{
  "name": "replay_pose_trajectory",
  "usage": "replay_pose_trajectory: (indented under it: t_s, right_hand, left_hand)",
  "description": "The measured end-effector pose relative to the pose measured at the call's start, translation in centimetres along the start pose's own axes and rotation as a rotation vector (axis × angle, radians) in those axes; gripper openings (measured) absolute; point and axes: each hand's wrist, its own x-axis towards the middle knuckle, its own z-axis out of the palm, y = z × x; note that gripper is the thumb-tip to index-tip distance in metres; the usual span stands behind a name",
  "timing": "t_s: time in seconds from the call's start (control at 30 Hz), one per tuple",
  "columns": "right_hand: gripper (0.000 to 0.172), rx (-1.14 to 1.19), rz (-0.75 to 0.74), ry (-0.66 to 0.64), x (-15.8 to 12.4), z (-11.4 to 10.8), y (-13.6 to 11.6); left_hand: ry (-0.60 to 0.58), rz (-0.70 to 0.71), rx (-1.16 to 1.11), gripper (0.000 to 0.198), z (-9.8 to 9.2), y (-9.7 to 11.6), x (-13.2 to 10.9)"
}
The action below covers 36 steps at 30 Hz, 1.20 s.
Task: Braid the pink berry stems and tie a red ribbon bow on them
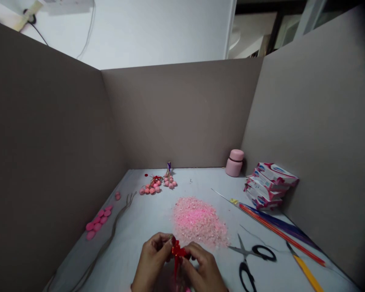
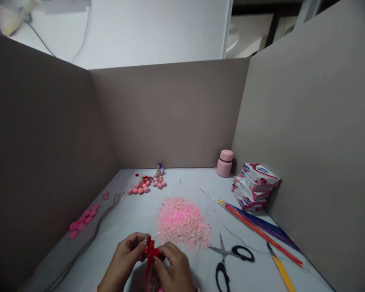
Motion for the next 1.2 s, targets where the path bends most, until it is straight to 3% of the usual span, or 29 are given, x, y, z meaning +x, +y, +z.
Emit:
replay_pose_trajectory:
  t_s: [0.13,0.33,0.53,0.67,0.83,0.9,1.03,1.1,1.2]
  right_hand:
    - [0.023,0.049,0.009,-0.016,0.6,-0.7,-0.2]
    - [0.034,0.431,0.295,-0.079,0.8,0.1,0.9]
    - [0.034,0.469,0.32,0.013,0.4,1.1,1.7]
    - [0.022,0.316,0.217,0.013,0.5,0.3,0.9]
    - [0.015,0.092,-0.072,-0.16,1.3,-0.9,-0.6]
    - [0.014,0.033,-0.101,-0.187,1.6,-1.1,-0.9]
    - [0.012,0.085,0.115,-0.101,2.0,-1.0,-0.7]
    - [0.007,0.173,0.187,-0.073,2.0,-0.8,-0.3]
    - [0.01,0.376,0.271,-0.029,2.0,-0.4,0.4]
  left_hand:
    - [-0.05,-0.055,-0.031,0.035,-0.1,0.2,-0.2]
    - [-0.032,-0.063,-0.049,0.033,-0.3,-0.3,-0.3]
    - [-0.076,-0.169,-0.064,0.035,-0.5,-0.8,-0.3]
    - [-0.122,-0.237,-0.12,0.036,-0.9,-1.1,-0.1]
    - [-0.143,-0.193,-0.094,0.039,-0.4,-1.1,0.1]
    - [-0.139,-0.173,-0.092,0.041,-0.1,-0.9,0.1]
    - [-0.15,-0.198,-0.092,0.038,0.0,-0.4,-0.1]
    - [-0.171,-0.176,-0.074,0.031,-0.3,-0.3,-0.3]
    - [-0.154,-0.132,-0.058,0.039,-0.8,-0.5,-0.3]
